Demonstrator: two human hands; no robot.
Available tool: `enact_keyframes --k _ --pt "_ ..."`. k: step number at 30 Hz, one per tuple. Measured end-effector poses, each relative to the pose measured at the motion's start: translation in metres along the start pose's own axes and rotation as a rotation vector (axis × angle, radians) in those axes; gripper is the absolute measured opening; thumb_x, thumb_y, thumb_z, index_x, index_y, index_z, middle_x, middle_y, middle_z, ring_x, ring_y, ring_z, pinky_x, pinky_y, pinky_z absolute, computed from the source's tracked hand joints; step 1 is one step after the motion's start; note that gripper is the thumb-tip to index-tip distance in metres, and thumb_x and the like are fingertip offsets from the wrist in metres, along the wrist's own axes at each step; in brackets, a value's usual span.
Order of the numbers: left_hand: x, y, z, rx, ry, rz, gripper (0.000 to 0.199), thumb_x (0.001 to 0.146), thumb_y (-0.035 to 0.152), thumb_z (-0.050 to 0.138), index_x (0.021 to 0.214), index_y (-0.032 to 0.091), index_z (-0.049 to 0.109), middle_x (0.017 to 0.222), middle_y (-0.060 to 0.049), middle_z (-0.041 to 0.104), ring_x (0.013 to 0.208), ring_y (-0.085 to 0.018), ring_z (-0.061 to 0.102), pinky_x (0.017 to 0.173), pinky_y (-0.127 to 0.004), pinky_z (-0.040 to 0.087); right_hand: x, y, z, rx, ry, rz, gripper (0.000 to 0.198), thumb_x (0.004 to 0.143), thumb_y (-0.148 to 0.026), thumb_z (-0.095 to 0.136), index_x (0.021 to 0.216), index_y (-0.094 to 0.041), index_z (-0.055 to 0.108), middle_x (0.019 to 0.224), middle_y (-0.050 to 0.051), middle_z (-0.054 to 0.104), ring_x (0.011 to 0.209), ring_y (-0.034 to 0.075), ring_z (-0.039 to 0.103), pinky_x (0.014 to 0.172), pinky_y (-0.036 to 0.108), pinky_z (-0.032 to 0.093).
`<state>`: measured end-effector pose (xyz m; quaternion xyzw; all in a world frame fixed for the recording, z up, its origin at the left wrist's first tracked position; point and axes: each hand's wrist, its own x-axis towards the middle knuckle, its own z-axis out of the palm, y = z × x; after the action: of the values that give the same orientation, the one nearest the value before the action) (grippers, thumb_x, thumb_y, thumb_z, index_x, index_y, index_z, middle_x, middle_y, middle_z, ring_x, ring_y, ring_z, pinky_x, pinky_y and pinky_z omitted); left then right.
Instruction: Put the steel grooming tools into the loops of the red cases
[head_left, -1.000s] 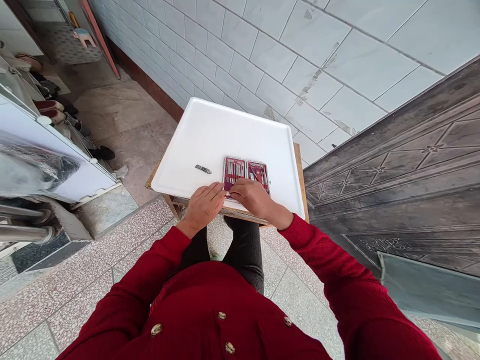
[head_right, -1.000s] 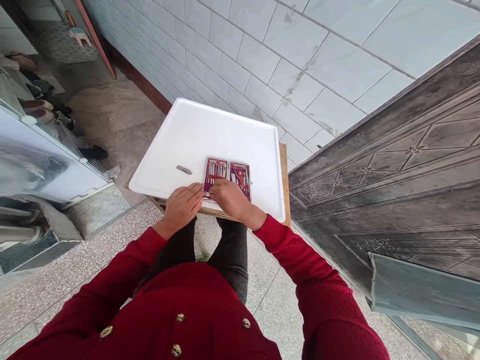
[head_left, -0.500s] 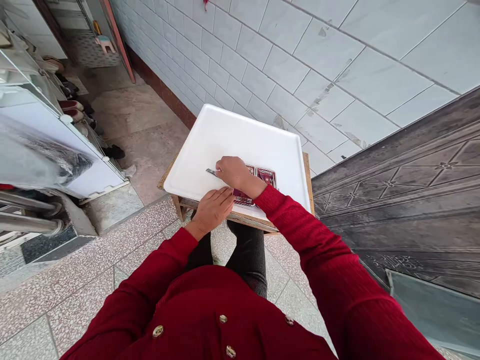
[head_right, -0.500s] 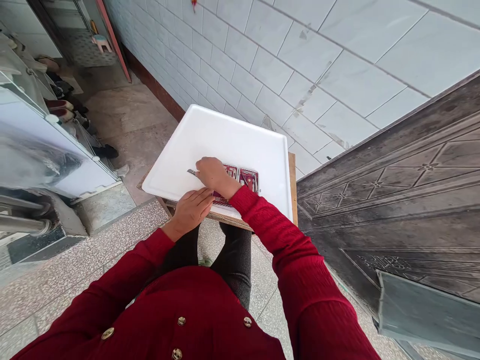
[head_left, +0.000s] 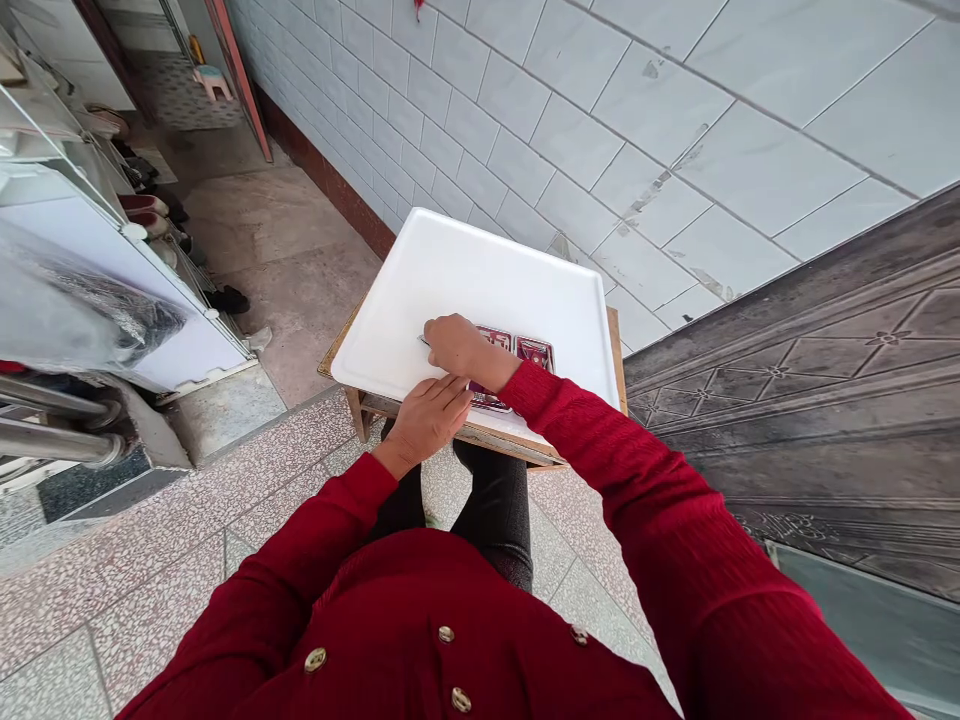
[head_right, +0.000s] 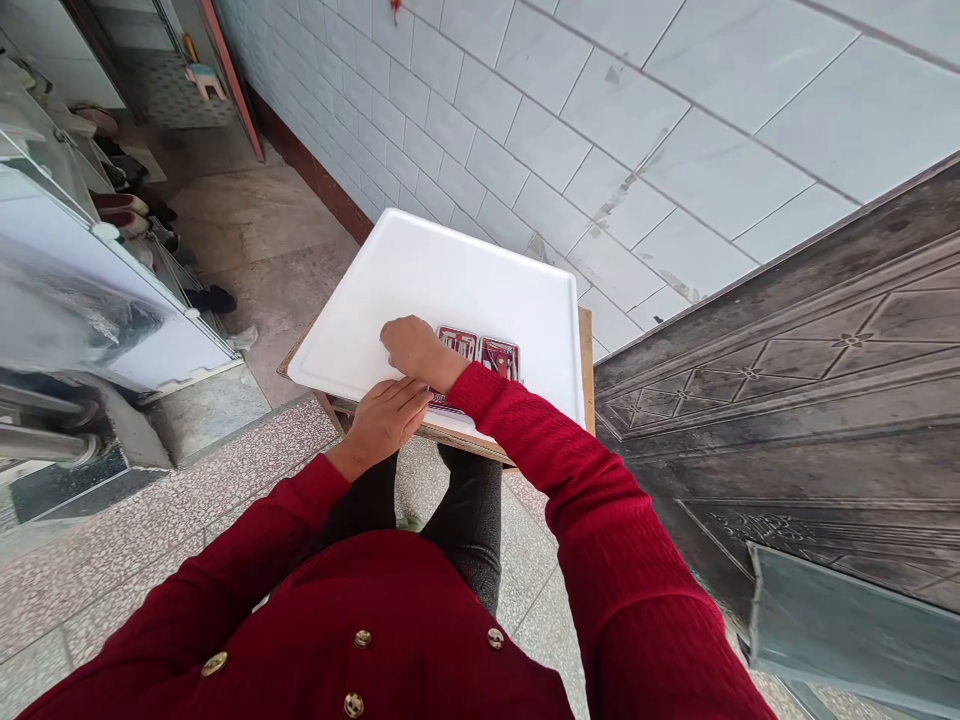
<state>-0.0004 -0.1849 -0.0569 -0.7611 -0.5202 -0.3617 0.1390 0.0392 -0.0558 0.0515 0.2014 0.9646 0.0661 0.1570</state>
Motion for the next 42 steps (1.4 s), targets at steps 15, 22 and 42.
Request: enact_keyframes --k 15,22,42 --pt "0.005 0.001 -0.005 -0.01 -0.057 -0.028 0.027 0.102 0.017 0.051 0.124 0.02 0.067 0.135 -0.01 0.071 0.128 -0.024 0.066 0.101 -0.042 0.052 -0.115 0.042 0.015 -0.003 -0.024 0.108 0.026 0.092 -0.014 0.054 0.114 -0.006 0.066 0.099 0.019 0.075 0.093 0.028 0.069 0.072 0.034 0.04" --pt "0.005 0.0 -0.004 0.005 -0.055 -0.021 0.028 0.102 0.018 0.05 0.124 0.021 0.067 0.136 -0.01 0.071 0.128 -0.025 0.066 0.1 -0.042 0.052 -0.136 0.042 0.025 -0.031 -0.063 0.035 0.022 0.094 -0.008 0.053 0.107 -0.009 0.071 0.098 0.017 0.076 0.089 0.025 0.069 0.07 0.033 0.038" --pt "0.005 0.001 -0.005 -0.058 -0.113 -0.065 0.03 0.103 0.018 0.048 0.124 0.02 0.069 0.138 -0.011 0.07 0.132 -0.025 0.064 0.105 -0.042 0.051 -0.139 0.037 0.033 0.05 -0.009 0.086 0.017 0.101 -0.015 0.051 0.105 -0.01 0.066 0.101 0.015 0.072 0.085 0.022 0.063 0.066 0.032 0.029"
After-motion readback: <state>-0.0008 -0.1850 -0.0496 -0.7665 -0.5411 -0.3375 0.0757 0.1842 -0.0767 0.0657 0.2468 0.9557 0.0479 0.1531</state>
